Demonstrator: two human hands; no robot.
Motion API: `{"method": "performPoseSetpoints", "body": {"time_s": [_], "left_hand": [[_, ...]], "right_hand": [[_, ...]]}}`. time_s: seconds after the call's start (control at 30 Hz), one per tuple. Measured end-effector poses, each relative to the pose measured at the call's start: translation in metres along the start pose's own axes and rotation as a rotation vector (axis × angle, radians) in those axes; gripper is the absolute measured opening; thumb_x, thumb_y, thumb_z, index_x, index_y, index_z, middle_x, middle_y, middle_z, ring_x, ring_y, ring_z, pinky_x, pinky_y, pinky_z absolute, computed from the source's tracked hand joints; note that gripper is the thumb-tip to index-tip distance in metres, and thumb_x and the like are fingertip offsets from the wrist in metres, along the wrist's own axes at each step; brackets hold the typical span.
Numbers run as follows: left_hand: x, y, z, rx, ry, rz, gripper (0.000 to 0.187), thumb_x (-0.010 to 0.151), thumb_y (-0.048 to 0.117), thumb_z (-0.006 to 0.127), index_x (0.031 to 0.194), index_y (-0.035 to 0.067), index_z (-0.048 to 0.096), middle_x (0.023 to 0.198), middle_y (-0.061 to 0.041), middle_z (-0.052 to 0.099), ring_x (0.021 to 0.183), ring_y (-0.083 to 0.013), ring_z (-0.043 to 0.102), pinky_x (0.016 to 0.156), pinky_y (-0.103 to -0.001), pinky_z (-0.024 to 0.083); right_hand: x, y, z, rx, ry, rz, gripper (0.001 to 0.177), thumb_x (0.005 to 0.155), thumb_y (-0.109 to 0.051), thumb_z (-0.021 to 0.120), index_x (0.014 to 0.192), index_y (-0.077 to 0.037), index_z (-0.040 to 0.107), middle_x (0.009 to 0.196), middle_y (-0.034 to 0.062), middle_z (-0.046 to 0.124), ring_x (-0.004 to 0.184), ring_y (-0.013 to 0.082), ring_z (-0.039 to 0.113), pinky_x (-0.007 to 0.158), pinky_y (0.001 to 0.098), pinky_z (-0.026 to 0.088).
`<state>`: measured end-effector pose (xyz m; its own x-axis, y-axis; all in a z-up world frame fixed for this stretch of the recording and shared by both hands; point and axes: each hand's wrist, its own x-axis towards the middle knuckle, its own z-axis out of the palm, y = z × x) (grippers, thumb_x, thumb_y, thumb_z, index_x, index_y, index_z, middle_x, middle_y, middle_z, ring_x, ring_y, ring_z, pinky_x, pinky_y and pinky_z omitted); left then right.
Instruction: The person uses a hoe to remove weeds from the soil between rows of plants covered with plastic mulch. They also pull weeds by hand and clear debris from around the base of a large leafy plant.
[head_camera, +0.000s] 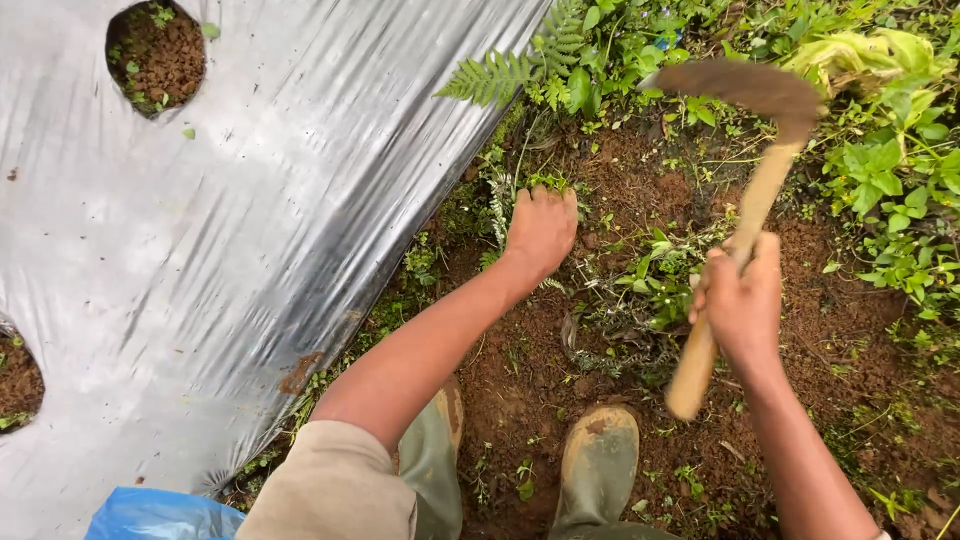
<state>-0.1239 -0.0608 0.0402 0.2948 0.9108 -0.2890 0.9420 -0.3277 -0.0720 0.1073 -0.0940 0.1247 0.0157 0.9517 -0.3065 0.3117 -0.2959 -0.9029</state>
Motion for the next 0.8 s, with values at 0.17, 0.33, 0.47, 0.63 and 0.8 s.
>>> {"method": "performPoseSetpoints", "body": {"time_s": [0.17,0.33,0.47,0.63,0.8], "left_hand": [[-0.012,0.006,0.012,0.19,-0.028,-0.077,0.073,0.101,0.066,0.032,0.132,0.005,0.058,0.117,-0.022,0.066,0.11,-0.0348,0.062,0.094,-0.051,0.049],[-0.012,0.008,0.025,0.348,-0.248,-0.096,0.107,0.093,0.084,0.035,0.153,-0.003,0.023,0.141,-0.025,0.054,0.128,-0.0357,0.056,0.106,-0.048,0.049],[-0.013,0.003,0.01,0.318,-0.329,-0.1,0.071,0.102,0.034,0.055,0.155,-0.006,0.027,0.117,-0.014,0.068,0.104,-0.0213,0.064,0.102,-0.039,0.05],[-0.02,-0.007,0.008,0.373,-0.281,-0.062,0.051,0.104,0.022,0.056,0.147,-0.002,0.043,0.066,0.005,0.049,0.062,-0.0051,0.045,0.094,-0.031,0.051],[-0.022,-0.005,-0.013,0.054,-0.311,-0.088,0.034,0.106,0.018,0.054,0.134,-0.001,0.053,0.055,0.004,0.034,0.052,-0.0054,0.031,0.107,-0.04,0.047]], "right_hand": [[-0.005,0.022,0.007,-0.191,-0.175,0.06,0.016,0.103,0.005,0.041,0.119,0.005,0.039,0.066,0.0125,0.055,0.043,0.0197,0.053,0.034,0.0303,0.05],[-0.005,-0.01,0.0,-0.469,-0.26,0.416,0.007,0.111,-0.007,0.047,0.118,-0.006,0.047,0.078,0.0127,0.057,0.055,0.0256,0.054,0.044,0.0345,0.051],[-0.005,-0.011,0.006,-0.167,-0.048,0.111,0.01,0.111,0.001,0.043,0.11,-0.006,0.036,0.084,0.0098,0.052,0.052,0.0183,0.049,0.038,0.0299,0.047],[-0.011,-0.016,0.012,-0.43,-0.179,0.293,0.006,0.11,0.0,0.038,0.114,-0.001,0.034,0.088,0.0144,0.053,0.053,0.0234,0.052,0.037,0.0332,0.05],[-0.011,-0.011,-0.003,-0.43,-0.142,0.241,0.007,0.11,0.001,0.046,0.105,-0.001,0.043,0.08,0.0115,0.053,0.049,0.0186,0.046,0.034,0.0296,0.044]]}}
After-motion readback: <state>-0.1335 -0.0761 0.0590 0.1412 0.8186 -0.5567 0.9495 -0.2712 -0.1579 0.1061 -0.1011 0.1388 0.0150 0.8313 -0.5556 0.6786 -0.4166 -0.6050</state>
